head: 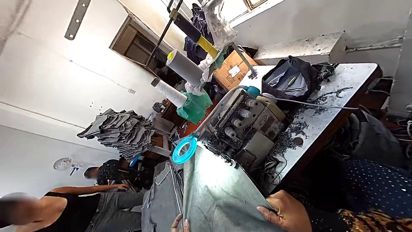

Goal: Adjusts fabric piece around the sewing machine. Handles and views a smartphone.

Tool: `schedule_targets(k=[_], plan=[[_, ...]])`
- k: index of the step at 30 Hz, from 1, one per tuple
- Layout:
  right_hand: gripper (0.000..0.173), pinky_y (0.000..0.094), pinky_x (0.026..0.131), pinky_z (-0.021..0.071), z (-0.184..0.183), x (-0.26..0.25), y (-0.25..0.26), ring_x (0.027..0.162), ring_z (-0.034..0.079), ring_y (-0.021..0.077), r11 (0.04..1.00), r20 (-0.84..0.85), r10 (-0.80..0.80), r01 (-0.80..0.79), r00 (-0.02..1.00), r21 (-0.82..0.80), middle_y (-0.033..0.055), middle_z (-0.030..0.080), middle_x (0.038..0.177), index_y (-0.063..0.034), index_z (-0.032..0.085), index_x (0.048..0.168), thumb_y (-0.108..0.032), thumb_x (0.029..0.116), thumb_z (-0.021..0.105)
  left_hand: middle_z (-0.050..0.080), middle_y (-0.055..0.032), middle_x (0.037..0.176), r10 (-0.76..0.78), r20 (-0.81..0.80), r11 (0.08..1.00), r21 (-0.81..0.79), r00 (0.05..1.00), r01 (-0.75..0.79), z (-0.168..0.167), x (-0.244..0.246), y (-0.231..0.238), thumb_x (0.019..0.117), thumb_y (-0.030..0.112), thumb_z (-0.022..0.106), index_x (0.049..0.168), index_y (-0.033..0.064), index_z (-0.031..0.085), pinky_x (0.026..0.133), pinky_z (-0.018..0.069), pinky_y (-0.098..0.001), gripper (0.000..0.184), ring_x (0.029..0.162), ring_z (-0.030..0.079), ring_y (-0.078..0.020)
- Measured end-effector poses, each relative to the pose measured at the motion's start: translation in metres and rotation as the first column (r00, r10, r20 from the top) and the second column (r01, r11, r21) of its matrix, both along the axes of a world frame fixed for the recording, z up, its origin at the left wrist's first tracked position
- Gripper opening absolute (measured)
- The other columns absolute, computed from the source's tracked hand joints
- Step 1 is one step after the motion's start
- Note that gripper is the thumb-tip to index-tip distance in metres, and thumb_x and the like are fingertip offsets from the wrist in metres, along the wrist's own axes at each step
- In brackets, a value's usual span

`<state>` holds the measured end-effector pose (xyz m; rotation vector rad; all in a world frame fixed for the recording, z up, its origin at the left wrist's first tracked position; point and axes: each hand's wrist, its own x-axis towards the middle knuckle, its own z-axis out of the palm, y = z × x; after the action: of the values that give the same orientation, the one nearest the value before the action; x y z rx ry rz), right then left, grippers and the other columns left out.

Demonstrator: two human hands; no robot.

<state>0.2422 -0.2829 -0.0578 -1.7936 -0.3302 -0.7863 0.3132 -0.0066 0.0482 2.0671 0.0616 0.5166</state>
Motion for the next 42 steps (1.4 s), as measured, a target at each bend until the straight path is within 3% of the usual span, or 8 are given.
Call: schedule_targets(k=[8, 12, 16, 19, 23, 30, 36, 42], plan=[[0.044, 0.0344, 0.041, 0.0398, -0.001, 0.002, 0.002, 0.042, 0.052, 0.0193, 0.999, 0.016, 0.011, -0.012, 1.000, 0.048, 0.0110, 0.050, 0.048, -0.0026, 0.053, 0.056, -0.025, 0.0937, 0.058, 0.063, -0.0191, 0.101, 0.065, -0.012, 0.983, 0.171, 0.998, -0.062, 0.028, 0.039, -0.015, 0.0997, -0.004, 0.051, 0.136, -0.0143, 0.041, 0.076, 0.0521, -0.0220, 0.039, 0.080, 0.062, -0.0054], [0.041, 0.0374, 0.046, 0.0412, 0.005, -0.007, 0.004, 0.046, 0.055, 0.0217, 0.981, -0.120, 0.117, -0.096, 0.986, 0.167, 0.0152, 0.054, 0.052, 0.0030, 0.057, 0.059, -0.020, 0.0935, 0.061, 0.035, -0.0506, 0.143, -0.215, 0.239, 0.774, 0.633, 0.947, 0.016, 0.029, 0.026, -0.044, 0.0888, 0.016, 0.070, 0.142, -0.0269, 0.031, 0.113, 0.0330, -0.0649, 0.078, 0.134, 0.037, -0.0659], [0.041, 0.0346, 0.046, 0.0398, 0.011, -0.007, 0.007, 0.046, 0.053, 0.0187, 0.968, -0.121, 0.128, -0.098, 0.984, 0.230, 0.0143, 0.053, 0.051, 0.0028, 0.056, 0.059, -0.019, 0.0933, 0.061, 0.047, -0.0219, 0.149, -0.618, 0.298, 0.578, 0.799, 0.728, 0.164, -0.027, -0.028, -0.093, 0.0900, 0.070, 0.058, 0.141, 0.0032, 0.047, 0.124, 0.0153, -0.0478, 0.085, 0.150, 0.031, -0.0282], [0.043, 0.0319, 0.045, 0.0383, 0.010, -0.003, 0.010, 0.046, 0.051, 0.0157, 0.955, -0.077, 0.127, -0.101, 0.989, 0.279, 0.0128, 0.052, 0.051, 0.0028, 0.055, 0.059, -0.024, 0.0922, 0.062, 0.048, -0.0099, 0.151, -0.740, 0.324, 0.509, 0.843, 0.590, 0.175, -0.071, -0.051, -0.121, 0.0911, 0.065, 0.060, 0.140, 0.0160, 0.047, 0.124, 0.0112, -0.0457, 0.071, 0.152, 0.028, -0.0194], [0.044, 0.0251, 0.043, 0.0322, 0.012, 0.009, 0.014, 0.042, 0.043, 0.0085, 0.943, -0.036, 0.082, -0.066, 0.996, 0.325, 0.0078, 0.045, 0.047, -0.0009, 0.050, 0.055, -0.021, 0.0926, 0.060, 0.049, -0.0060, 0.148, -0.704, 0.435, 0.616, 0.767, 0.561, 0.178, -0.081, -0.027, -0.124, 0.0994, 0.037, 0.058, 0.141, 0.0161, 0.042, 0.123, 0.0228, -0.0365, 0.049, 0.145, 0.038, -0.0105], [0.046, 0.0256, 0.044, 0.0350, 0.020, 0.042, 0.012, 0.043, 0.044, 0.0073, 0.919, -0.150, 0.152, -0.084, 0.977, 0.384, 0.0033, 0.044, 0.049, -0.0042, 0.049, 0.058, -0.025, 0.0991, 0.054, 0.076, -0.0176, 0.102, -0.731, 0.335, 0.570, 0.779, 0.594, 0.263, -0.033, 0.006, -0.125, 0.0859, 0.004, 0.057, 0.104, -0.0048, 0.071, 0.103, 0.0516, -0.0300, 0.025, 0.109, 0.071, -0.0214], [0.047, 0.0435, 0.058, 0.0487, 0.029, 0.032, 0.003, 0.055, 0.058, 0.0244, 0.893, -0.359, 0.427, -0.326, 0.830, 0.310, 0.0144, 0.056, 0.059, 0.0072, 0.061, 0.071, -0.023, 0.1049, 0.049, 0.077, -0.0172, 0.099, -0.698, 0.225, 0.545, 0.782, 0.679, 0.302, -0.011, 0.029, -0.133, 0.0792, -0.007, 0.055, 0.094, -0.0026, 0.078, 0.087, 0.0609, -0.0383, 0.028, 0.098, 0.076, -0.0287], [0.045, 0.0396, 0.051, 0.0447, -0.013, -0.039, -0.011, 0.049, 0.056, 0.0239, 0.918, -0.241, 0.395, -0.366, 0.887, 0.155, 0.0168, 0.056, 0.055, 0.0076, 0.062, 0.066, -0.017, 0.1016, 0.053, 0.076, -0.0183, 0.106, -0.683, 0.151, 0.533, 0.772, 0.714, 0.346, -0.007, 0.022, -0.141, 0.0832, -0.007, 0.056, 0.103, -0.0044, 0.076, 0.085, 0.0612, -0.0459, 0.028, 0.099, 0.075, -0.0309]])
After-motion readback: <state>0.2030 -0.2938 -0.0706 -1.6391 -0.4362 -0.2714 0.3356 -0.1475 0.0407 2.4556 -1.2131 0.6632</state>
